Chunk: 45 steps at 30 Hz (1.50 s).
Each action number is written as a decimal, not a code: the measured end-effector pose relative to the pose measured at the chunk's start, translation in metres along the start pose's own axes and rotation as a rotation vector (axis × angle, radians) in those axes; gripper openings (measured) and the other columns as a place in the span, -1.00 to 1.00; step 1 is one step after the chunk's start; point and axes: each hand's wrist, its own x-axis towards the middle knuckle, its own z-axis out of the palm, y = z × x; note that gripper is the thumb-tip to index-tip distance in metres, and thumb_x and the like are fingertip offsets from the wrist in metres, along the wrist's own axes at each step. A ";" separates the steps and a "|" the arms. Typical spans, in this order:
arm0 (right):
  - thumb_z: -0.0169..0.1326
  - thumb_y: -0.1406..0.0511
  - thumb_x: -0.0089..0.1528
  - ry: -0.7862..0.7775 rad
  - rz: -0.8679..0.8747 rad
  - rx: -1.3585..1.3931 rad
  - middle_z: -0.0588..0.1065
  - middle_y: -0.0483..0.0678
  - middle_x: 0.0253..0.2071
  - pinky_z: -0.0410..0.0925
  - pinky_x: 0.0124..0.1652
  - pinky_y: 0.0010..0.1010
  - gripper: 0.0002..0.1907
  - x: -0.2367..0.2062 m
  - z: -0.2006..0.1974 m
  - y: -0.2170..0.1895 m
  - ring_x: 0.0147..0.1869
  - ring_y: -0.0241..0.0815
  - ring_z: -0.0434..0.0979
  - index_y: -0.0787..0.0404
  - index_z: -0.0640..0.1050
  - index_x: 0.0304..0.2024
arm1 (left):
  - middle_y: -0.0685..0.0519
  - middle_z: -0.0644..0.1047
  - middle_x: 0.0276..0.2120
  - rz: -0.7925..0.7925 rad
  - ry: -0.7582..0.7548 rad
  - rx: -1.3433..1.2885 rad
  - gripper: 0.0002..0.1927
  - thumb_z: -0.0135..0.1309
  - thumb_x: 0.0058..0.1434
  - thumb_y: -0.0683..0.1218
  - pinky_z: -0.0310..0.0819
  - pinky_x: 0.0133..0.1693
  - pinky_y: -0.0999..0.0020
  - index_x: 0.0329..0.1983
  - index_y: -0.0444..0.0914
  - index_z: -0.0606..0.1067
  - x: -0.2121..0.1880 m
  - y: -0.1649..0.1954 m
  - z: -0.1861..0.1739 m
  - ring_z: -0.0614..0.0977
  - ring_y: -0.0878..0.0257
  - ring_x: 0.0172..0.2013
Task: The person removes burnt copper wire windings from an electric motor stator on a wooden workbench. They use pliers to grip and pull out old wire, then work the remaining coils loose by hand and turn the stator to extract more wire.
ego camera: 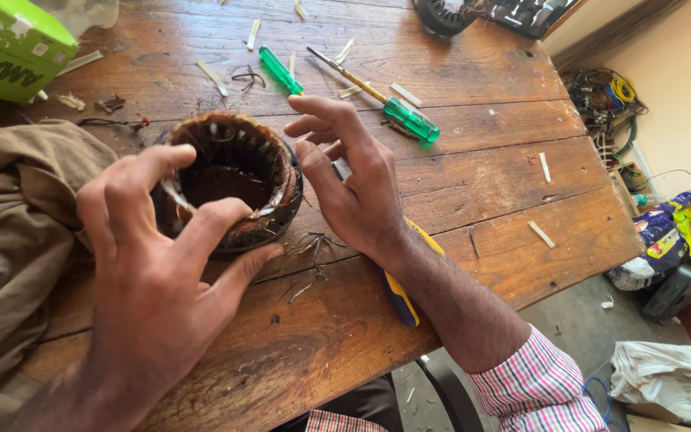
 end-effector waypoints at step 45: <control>0.01 0.47 0.38 -0.014 -0.022 -0.045 0.60 -0.04 -0.09 0.53 -0.06 -0.40 -0.72 0.006 -0.001 -0.009 -0.03 -0.27 0.66 0.21 0.53 0.13 | -0.23 0.35 0.19 0.003 0.016 -0.016 -0.52 0.39 0.04 0.07 0.43 0.10 -0.02 -0.04 -0.23 0.57 0.016 -0.007 -0.010 0.45 -0.17 0.15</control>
